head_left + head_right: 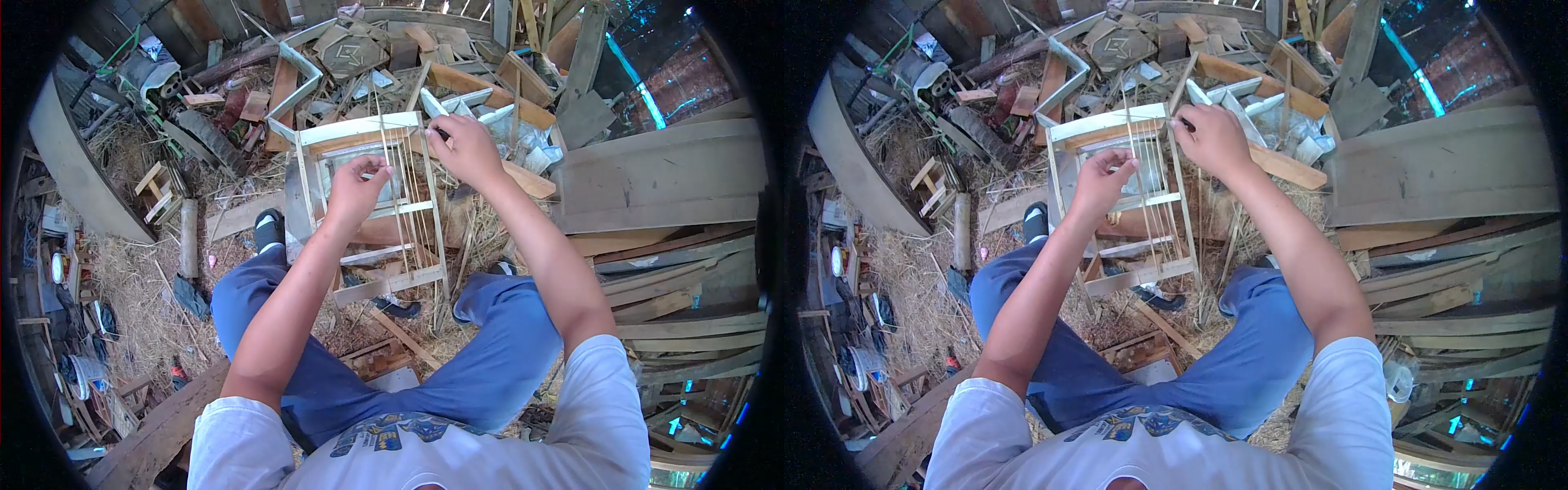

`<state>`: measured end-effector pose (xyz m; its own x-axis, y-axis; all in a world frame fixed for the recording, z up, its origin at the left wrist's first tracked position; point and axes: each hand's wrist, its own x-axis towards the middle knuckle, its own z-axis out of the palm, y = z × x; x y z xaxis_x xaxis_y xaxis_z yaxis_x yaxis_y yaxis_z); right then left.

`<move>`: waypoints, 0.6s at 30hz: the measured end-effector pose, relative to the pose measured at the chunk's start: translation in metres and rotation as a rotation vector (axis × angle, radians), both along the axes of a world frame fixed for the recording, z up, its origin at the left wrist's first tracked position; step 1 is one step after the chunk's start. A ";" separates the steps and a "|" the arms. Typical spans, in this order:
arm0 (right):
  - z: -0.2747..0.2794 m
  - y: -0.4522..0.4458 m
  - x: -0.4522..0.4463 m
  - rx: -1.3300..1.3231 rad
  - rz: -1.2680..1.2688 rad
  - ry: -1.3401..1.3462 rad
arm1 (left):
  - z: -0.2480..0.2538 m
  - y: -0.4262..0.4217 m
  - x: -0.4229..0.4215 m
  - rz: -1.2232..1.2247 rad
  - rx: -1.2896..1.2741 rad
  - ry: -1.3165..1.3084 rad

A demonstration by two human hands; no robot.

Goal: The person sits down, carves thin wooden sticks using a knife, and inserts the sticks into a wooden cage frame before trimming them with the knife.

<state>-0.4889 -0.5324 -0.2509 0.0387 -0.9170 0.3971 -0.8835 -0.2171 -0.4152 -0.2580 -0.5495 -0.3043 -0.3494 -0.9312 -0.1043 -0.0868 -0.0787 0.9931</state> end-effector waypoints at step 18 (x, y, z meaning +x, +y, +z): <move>-0.007 0.002 0.007 -0.033 -0.120 0.046 | 0.011 -0.004 -0.009 -0.035 -0.100 -0.110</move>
<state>-0.4824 -0.5302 -0.2578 -0.0512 -0.9026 0.4273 -0.9218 -0.1219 -0.3681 -0.2666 -0.5538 -0.2937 -0.3734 -0.9263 -0.0508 -0.1962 0.0254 0.9802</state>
